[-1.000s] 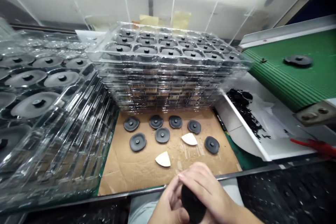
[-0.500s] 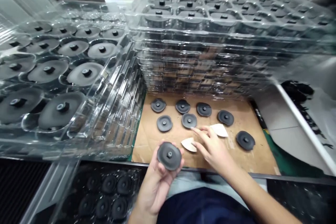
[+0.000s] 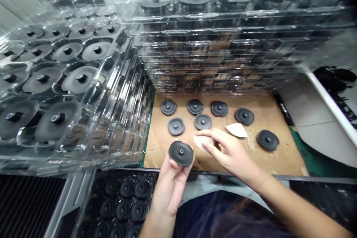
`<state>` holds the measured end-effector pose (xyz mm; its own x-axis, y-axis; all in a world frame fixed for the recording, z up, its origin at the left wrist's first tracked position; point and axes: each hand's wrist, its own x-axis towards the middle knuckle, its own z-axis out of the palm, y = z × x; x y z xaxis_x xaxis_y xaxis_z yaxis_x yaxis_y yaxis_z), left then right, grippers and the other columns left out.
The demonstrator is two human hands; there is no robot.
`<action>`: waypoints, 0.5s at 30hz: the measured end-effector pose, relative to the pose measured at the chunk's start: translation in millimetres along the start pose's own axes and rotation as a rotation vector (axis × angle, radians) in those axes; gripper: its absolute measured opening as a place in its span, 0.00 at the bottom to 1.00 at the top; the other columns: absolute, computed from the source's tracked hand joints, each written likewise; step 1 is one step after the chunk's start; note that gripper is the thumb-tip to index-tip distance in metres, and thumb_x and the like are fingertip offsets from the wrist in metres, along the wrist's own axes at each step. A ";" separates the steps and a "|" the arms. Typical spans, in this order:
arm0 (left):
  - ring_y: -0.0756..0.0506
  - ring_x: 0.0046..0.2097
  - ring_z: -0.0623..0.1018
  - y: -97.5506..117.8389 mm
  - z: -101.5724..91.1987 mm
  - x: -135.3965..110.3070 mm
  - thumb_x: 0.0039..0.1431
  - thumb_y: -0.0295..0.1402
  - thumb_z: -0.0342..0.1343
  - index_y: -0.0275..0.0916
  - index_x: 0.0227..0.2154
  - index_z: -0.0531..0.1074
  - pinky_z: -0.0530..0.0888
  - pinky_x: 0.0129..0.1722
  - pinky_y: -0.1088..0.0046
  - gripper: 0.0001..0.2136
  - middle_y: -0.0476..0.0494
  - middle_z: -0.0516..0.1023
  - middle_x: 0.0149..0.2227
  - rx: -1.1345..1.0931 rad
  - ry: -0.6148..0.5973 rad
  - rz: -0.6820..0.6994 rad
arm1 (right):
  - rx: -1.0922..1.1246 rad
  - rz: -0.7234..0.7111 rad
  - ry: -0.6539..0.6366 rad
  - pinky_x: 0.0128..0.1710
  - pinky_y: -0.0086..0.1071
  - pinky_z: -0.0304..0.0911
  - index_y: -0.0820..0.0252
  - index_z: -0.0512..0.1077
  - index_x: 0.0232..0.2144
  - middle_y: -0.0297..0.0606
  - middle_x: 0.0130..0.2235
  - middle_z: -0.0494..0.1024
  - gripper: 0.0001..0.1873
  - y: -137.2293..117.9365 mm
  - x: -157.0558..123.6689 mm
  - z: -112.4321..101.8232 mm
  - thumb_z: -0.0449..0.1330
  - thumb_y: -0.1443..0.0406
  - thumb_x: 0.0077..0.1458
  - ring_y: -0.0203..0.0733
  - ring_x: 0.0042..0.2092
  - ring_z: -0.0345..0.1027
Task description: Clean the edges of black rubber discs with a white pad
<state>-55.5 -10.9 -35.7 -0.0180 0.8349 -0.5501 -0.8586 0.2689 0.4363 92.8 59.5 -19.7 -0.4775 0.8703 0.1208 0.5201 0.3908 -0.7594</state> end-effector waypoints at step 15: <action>0.43 0.42 0.78 -19.0 44.8 -4.9 0.36 0.31 0.69 0.44 0.47 0.72 0.74 0.45 0.71 0.29 0.46 0.80 0.38 0.285 -0.042 -0.193 | 0.241 -0.157 0.033 0.37 0.29 0.68 0.62 0.70 0.45 0.38 0.35 0.76 0.14 -38.9 -21.2 -45.1 0.49 0.72 0.59 0.37 0.36 0.69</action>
<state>-16.1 1.5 -9.4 0.1566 0.7731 -0.6147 -0.6664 0.5420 0.5120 114.6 39.4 36.1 -0.5135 0.8158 0.2662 0.2565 0.4419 -0.8596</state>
